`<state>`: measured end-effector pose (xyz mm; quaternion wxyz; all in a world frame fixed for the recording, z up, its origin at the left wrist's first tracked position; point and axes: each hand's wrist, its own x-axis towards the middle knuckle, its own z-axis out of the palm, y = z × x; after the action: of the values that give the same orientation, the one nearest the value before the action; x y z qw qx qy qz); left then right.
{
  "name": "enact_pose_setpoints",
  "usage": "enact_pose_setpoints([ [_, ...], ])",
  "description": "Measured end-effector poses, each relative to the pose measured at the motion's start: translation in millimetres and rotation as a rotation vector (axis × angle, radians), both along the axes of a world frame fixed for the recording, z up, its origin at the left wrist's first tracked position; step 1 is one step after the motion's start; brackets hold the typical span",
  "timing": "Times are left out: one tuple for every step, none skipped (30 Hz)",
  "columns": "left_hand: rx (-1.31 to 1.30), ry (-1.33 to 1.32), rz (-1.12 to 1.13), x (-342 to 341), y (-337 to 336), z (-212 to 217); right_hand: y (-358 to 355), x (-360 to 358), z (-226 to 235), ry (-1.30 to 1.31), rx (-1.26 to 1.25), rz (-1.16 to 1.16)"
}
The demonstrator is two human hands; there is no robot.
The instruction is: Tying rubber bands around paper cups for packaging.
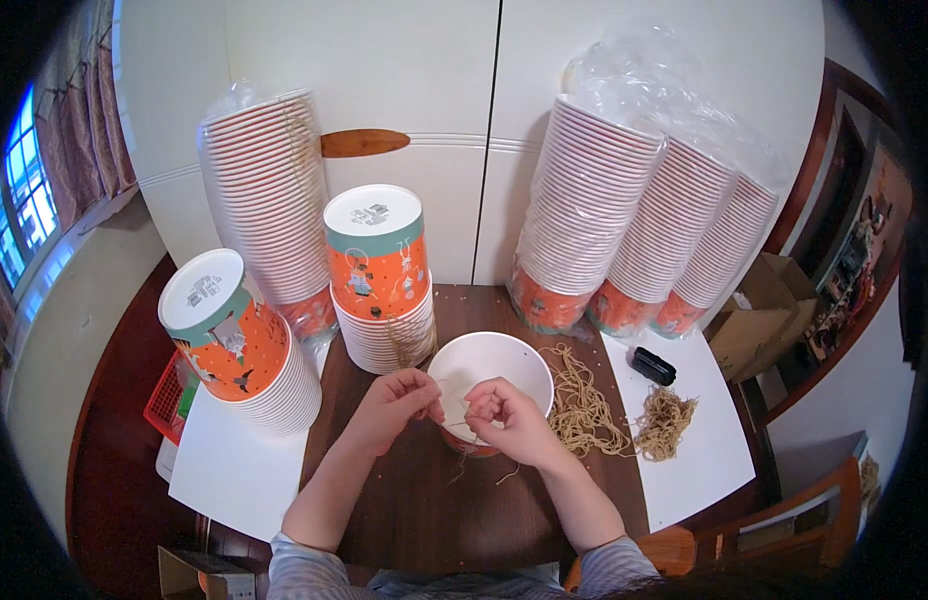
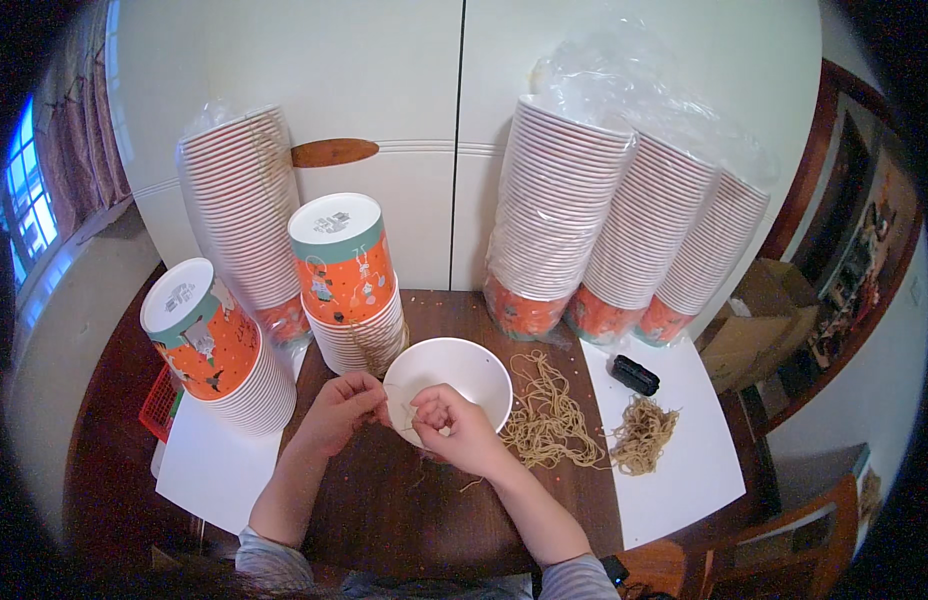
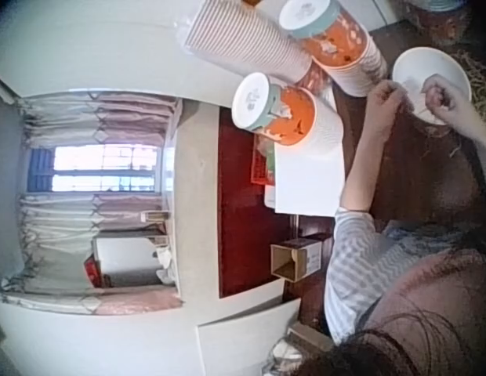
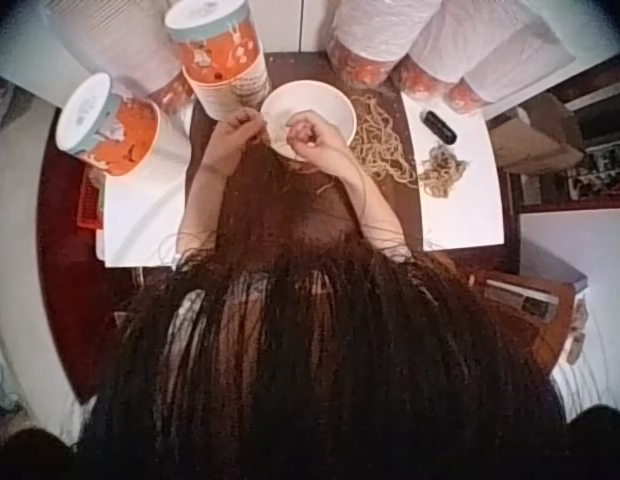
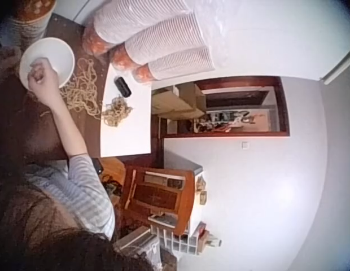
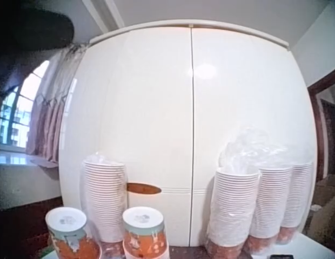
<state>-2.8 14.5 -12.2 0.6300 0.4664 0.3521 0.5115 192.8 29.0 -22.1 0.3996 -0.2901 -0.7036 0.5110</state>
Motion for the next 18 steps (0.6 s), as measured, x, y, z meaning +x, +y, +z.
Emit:
enact_pose_setpoints([
  [0.080, 0.154, 0.017, 1, -1, 1, 0, 0, -1, 0.079, -0.057, 0.041],
  [0.079, 0.154, 0.018, 2, -2, -1, 0, -1, 1, 0.079, -0.058, 0.042],
  [0.142, 0.264, 0.053, 4, -2, -4, -1, -2, 5, 0.184, -0.130, 0.080],
  [0.206, 0.375, 0.089, 6, -2, -5, -2, -3, 8, 0.289, -0.202, 0.118],
  [0.205, 0.375, 0.089, 8, -3, -4, -3, -2, 8, 0.289, -0.203, 0.118],
  [0.247, 0.455, 0.102, 9, -6, -1, -3, -2, 9, 0.315, -0.210, 0.118],
  [0.288, 0.535, 0.114, 11, -7, 1, -3, -2, 9, 0.341, -0.216, 0.118],
  [0.288, 0.534, 0.114, 13, -8, 0, -3, -2, 9, 0.341, -0.216, 0.117],
  [0.355, 0.565, 0.127, 14, -9, -1, -4, -3, 9, 0.344, -0.213, 0.104],
  [0.423, 0.594, 0.140, 15, -9, -2, -4, -3, 8, 0.346, -0.209, 0.091],
  [0.423, 0.595, 0.140, 16, -11, 1, -4, -4, 8, 0.347, -0.210, 0.091],
  [0.501, 0.664, 0.140, 17, -15, 6, -4, -4, 8, 0.347, -0.205, 0.069],
  [0.580, 0.732, 0.140, 18, -17, 9, -4, -4, 7, 0.348, -0.201, 0.047],
  [0.580, 0.731, 0.138, 20, -17, 10, -4, -4, 7, 0.347, -0.201, 0.045],
  [0.678, 0.791, 0.164, 22, -17, 10, -4, -4, 7, 0.350, -0.192, 0.022],
  [0.778, 0.850, 0.190, 24, -17, 9, -4, -4, 6, 0.353, -0.183, -0.001],
  [0.776, 0.852, 0.193, 23, -17, 8, -5, -5, 8, 0.354, -0.183, 0.003],
  [0.810, 0.875, 0.235, 23, -16, 5, -6, -6, 9, 0.351, -0.191, -0.001],
])
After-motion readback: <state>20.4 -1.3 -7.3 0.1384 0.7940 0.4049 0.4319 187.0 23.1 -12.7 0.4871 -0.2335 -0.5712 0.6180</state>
